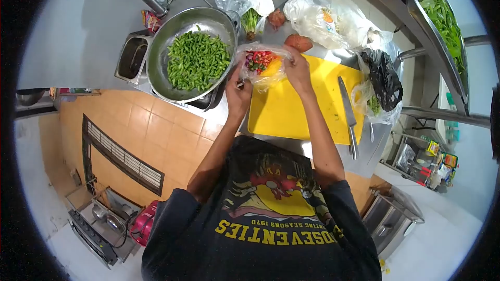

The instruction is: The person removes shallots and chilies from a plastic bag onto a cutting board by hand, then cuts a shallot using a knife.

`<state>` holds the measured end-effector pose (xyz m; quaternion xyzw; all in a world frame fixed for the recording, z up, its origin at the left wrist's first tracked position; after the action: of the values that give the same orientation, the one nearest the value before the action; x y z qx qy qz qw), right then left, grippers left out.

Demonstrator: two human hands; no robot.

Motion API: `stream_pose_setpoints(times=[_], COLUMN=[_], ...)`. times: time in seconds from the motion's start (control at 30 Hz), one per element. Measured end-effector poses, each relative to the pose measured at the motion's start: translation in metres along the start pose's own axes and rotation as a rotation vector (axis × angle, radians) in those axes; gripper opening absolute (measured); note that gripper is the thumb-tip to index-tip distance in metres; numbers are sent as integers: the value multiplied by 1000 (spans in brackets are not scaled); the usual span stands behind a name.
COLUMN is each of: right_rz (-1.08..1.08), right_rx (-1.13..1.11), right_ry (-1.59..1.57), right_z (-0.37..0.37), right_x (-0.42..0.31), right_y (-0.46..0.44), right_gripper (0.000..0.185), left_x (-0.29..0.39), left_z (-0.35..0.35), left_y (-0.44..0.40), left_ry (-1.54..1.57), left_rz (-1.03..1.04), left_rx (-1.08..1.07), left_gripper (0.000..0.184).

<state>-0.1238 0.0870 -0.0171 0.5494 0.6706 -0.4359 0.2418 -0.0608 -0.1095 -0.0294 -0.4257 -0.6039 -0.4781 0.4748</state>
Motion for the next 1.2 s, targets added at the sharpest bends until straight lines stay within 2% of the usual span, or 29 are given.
stream_pose_setpoints(times=[0.03, 0.1, 0.13, 0.17, 0.2, 0.27, 0.3, 0.33, 0.37, 0.4, 0.47, 0.6, 0.73, 0.77, 0.8, 0.87, 0.9, 0.97, 1.0, 1.07, 1.1, 1.13, 1.17, 1.2], right_rz=[15, 106, 108, 32, -41, -96, -153, -152, -60, 31, 52, 164, 125, 187, 190, 98, 101, -72, -71, -276, -184, -184, -198, -212], right_rx=[-53, -186, -183, -148, -118, -101, -82, -80, -132, -183, -176, -99, -97, -205, -204, -180, -184, -75, -74, -81, -156, -155, -265, -373], right_ry=[-2, 26, 31, 59, 86, 139, 189, 192, 93, -7, 0, -111, 0, 30, 30, 160, 156, 222, 222, 253, 59, 59, 97, 134], right_z=[-5, -10, -10, -12, -13, -9, -8, -6, 0, 5, 3, -20, -44, -46, -49, -55, -56, -64, -64, -57, -46, -39, -25, -12], right_x=[0, 6, 4, -3, -12, -24, -30, -32, -29, -23, -18, -22, -19, -14, -18, -32, -40, -69, -75, -99, -98, -97, -90, -83], right_y=[1, 4, 6, 7, 8, 6, 5, 3, -1, -2, -6, 3, 18, 26, 30, 39, 42, 36, 33, 27, 26, 26, 29, 32], right_gripper=[39, 40, 40, 42, 44, 45, 47, 47, 44, 41, 37, 29, 30, 31, 31, 32, 32, 30, 30, 25, 19, 19, 19, 18], left_x=[0, -7, -13, -21, -18, -19, -14, -17, -19, -24, -23, -21, -25, -30, -30, -36, -31, -30, -30, -30, -19, -13, -24, -38], left_z=[1, 1, 1, -1, 0, -1, 0, 1, 3, 6, 11, 11, 16, 16, 16, 15, 13, 10, 11, 12, 13, 15, 17, 20], left_y=[1, 4, 2, -2, -4, -10, -11, -15, -18, -21, -25, -15, 10, 13, 15, 18, 17, 8, 1, -4, -4, -4, -9, -16], left_ry=[36, 2, -34, -159, -157, -5, -4, 62, 126, 126, 140, 95, 84, -23, -129, -95, -114, -132, -204, -278, -313, -348, -347, -338], left_rz=[56, 32, 18, 221, 219, 93, 93, -32, -156, -152, 53, 15, 18, 49, 82, 42, 6, -26, -44, -62, -44, -25, -22, 100], left_rx=[-19, -66, -106, -2, -3, 10, 8, -7, -22, -26, -30, -70, -135, -112, -87, -93, -90, -87, -114, -140, -171, -202, -204, -213], left_gripper=[60, 58, 57, 52, 52, 49, 49, 49, 50, 50, 55, 61, 65, 65, 65, 63, 60, 57, 55, 53, 53, 53, 53, 55])
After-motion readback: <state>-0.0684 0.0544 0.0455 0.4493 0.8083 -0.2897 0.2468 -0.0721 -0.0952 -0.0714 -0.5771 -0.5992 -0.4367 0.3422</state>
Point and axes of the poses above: each hand's wrist, its own y-axis away from the middle knuckle, its own z-axis out of the palm, x = y × z, the point moved 6 cm from there along -y, towards the middle knuckle, and after that the axes turned 13 degrees about -z, right-handed, at the moved point
